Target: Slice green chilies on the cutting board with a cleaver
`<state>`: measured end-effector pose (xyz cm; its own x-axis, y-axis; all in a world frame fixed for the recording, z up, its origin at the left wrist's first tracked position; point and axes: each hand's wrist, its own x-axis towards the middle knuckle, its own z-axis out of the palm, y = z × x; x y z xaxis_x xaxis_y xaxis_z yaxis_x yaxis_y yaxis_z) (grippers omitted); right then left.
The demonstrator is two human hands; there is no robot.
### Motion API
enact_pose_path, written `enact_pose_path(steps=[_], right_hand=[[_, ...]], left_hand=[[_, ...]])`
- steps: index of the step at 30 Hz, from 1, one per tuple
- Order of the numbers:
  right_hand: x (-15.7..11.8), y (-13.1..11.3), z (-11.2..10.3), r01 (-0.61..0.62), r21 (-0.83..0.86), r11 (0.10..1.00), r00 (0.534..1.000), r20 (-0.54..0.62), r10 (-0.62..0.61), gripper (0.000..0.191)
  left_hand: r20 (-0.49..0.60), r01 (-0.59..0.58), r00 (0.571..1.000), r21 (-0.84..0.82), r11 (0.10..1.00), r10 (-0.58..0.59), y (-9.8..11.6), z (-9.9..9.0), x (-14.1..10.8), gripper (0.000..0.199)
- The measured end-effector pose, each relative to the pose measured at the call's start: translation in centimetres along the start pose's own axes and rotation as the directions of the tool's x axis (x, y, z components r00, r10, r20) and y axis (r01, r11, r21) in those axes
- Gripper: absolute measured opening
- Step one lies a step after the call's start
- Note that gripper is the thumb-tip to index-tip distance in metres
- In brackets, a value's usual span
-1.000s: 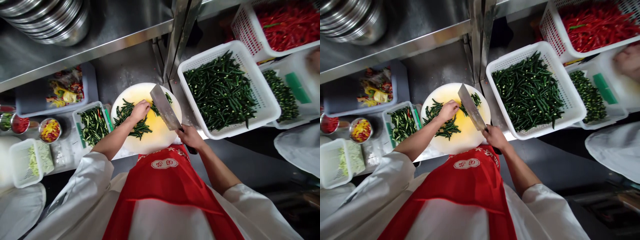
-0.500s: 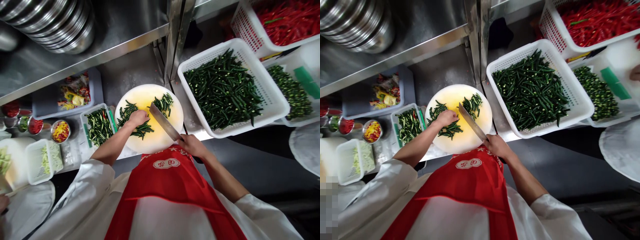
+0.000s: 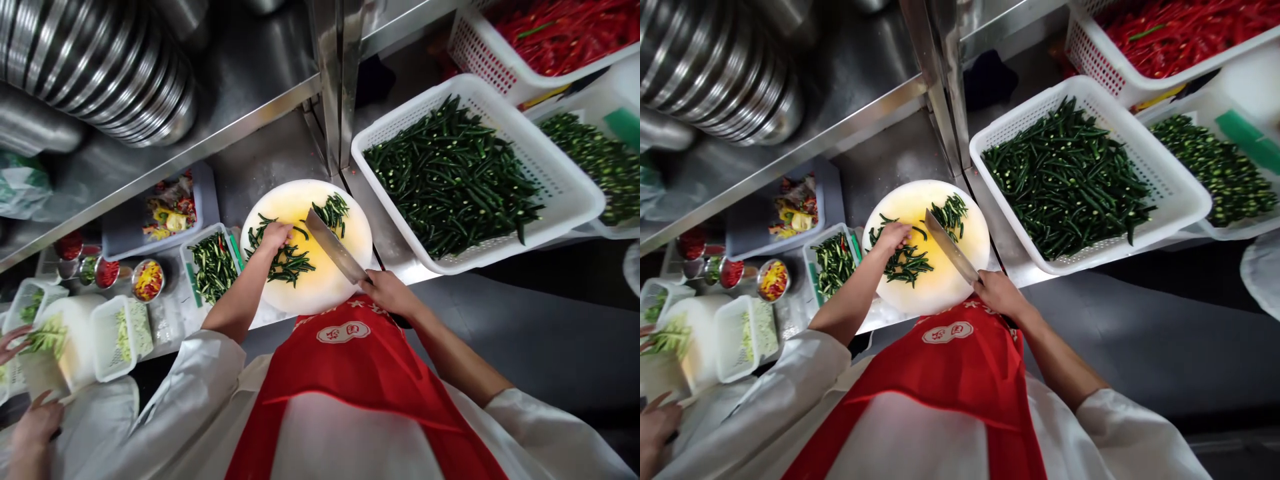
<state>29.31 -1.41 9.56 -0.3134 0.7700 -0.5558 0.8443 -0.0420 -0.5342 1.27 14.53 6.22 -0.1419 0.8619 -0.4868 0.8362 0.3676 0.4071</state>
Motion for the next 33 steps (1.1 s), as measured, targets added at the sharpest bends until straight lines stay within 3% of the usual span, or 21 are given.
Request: enact_pose_path(steps=[1, 3, 6, 8, 15, 20, 26, 30, 33], right_hand=[[0.0, 0.0, 0.0, 0.002, 0.000, 1.000, 1.000, -0.001, -0.002, 0.028], [0.0, 0.1, 0.0, 0.005, -0.002, 1.000, 1.000, -0.003, -0.005, 0.028], [0.1, 0.1, -0.3, 0.008, -0.003, 1.000, 1.000, -0.004, -0.008, 0.027], [0.1, 0.0, -0.6, 0.016, 0.010, 1.000, 1.000, 0.000, -0.016, 0.026], [0.4, -0.5, -2.4, 0.055, -0.030, 0.998, 0.998, 0.012, -0.055, 0.026], [0.9, -0.4, -3.7, 0.122, -0.080, 0.989, 0.992, 0.026, -0.121, 0.026], [1.8, -0.5, -5.1, 0.120, -0.098, 0.988, 0.990, 0.089, -0.111, 0.024], [3.0, -1.1, -4.7, 0.080, -0.072, 0.994, 0.989, 0.130, -0.071, 0.024], [4.8, -2.5, -3.3, 0.049, -0.035, 0.998, 0.996, 0.082, -0.046, 0.024]], left_hand=[[-0.038, -0.041, 0.998, 0.038, 0.998, 0.042, -0.3, -0.2, -0.2, 0.020], [-0.095, -0.241, 0.962, 0.157, 0.958, 0.257, -0.7, -0.4, -0.6, 0.014], [0.019, -0.610, 0.772, 0.302, 0.733, 0.635, -1.2, 0.0, -0.6, 0.023], [0.120, -0.699, 0.701, 0.311, 0.644, 0.703, -1.3, 0.6, -0.4, 0.022], [0.089, -0.731, 0.661, 0.300, 0.613, 0.745, -1.5, 2.6, -0.6, 0.014], [0.107, -0.735, 0.668, 0.252, 0.630, 0.737, -1.5, 2.5, -0.6, 0.010], [0.116, -0.758, 0.647, 0.206, 0.619, 0.753, -1.8, 2.5, -0.2, 0.012], [0.102, -0.754, 0.651, 0.197, 0.626, 0.752, -2.0, 2.6, -0.2, 0.014], [0.089, -0.751, 0.656, 0.182, 0.635, 0.749, -2.0, 2.7, -0.3, 0.014]])
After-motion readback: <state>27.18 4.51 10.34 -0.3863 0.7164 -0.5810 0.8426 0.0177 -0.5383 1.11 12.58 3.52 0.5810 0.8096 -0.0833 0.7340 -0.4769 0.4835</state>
